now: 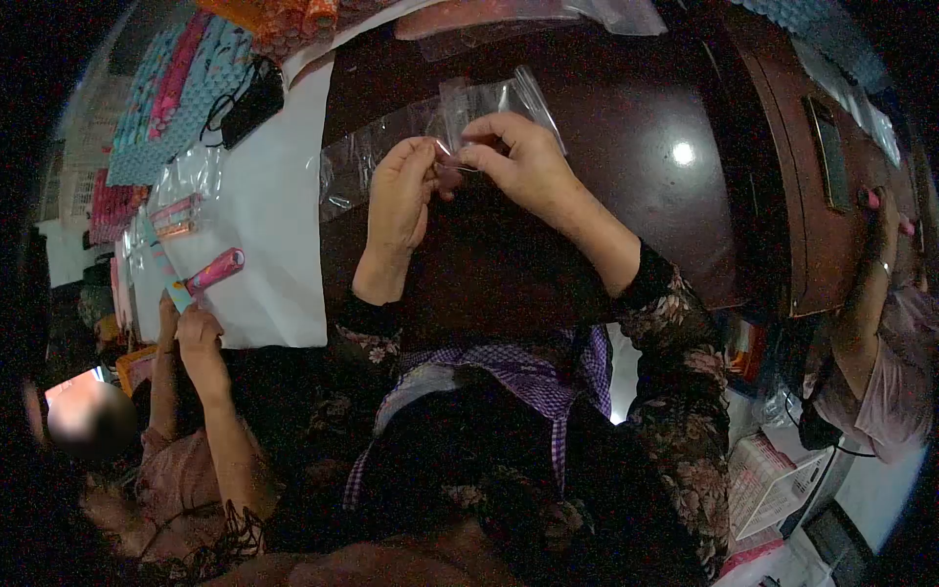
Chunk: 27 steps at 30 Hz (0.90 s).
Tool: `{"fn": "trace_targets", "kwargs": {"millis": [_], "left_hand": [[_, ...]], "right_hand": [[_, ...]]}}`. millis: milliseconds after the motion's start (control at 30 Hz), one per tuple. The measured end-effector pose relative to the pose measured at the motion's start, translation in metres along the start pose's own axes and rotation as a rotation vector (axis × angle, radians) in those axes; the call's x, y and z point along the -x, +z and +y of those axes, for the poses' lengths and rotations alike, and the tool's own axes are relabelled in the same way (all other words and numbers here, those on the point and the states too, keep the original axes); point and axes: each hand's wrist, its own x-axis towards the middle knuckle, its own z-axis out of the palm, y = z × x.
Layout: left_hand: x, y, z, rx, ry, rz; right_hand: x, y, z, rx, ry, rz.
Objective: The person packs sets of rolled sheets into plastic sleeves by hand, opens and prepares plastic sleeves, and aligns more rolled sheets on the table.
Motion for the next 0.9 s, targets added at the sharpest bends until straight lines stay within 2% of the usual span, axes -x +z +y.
{"fn": "trace_targets", "kwargs": {"millis": [67,167,367,500,600,667,700,767,900], "left_hand": [[0.0,0.003,-0.001,0.062,0.05,-0.026],[-0.002,0.001,-0.008,0.077,0.07,-0.099],[0.005,0.013,0.002,-0.038,0.035,-0.119],[0.002,0.006,0.004,-0.129,-0.015,-0.115],[0.006,0.015,0.007,-0.14,0.006,-0.095],[0.008,0.021,0.003,-0.167,0.153,-0.079],[0.008,0.02,0.002,-0.167,0.153,-0.078],[0.004,0.014,-0.001,-0.334,0.203,-0.045],[0.001,0.003,0.0,-0.408,0.176,-0.024]], "right_hand": [[-0.001,0.002,0.009,0.084,-0.114,0.089],[0.0,0.004,0.006,0.157,-0.089,0.018],[-0.001,0.006,0.006,0.225,-0.076,0.106],[-0.001,0.006,0.005,0.174,-0.012,0.082],[0.0,0.006,0.002,0.228,-0.05,0.097],[0.002,0.006,0.001,0.355,-0.154,0.102],[0.002,0.007,0.0,0.354,-0.154,0.101],[0.003,0.006,-0.004,0.356,-0.232,0.051],[0.005,0.008,-0.015,0.399,-0.198,0.012]]}}
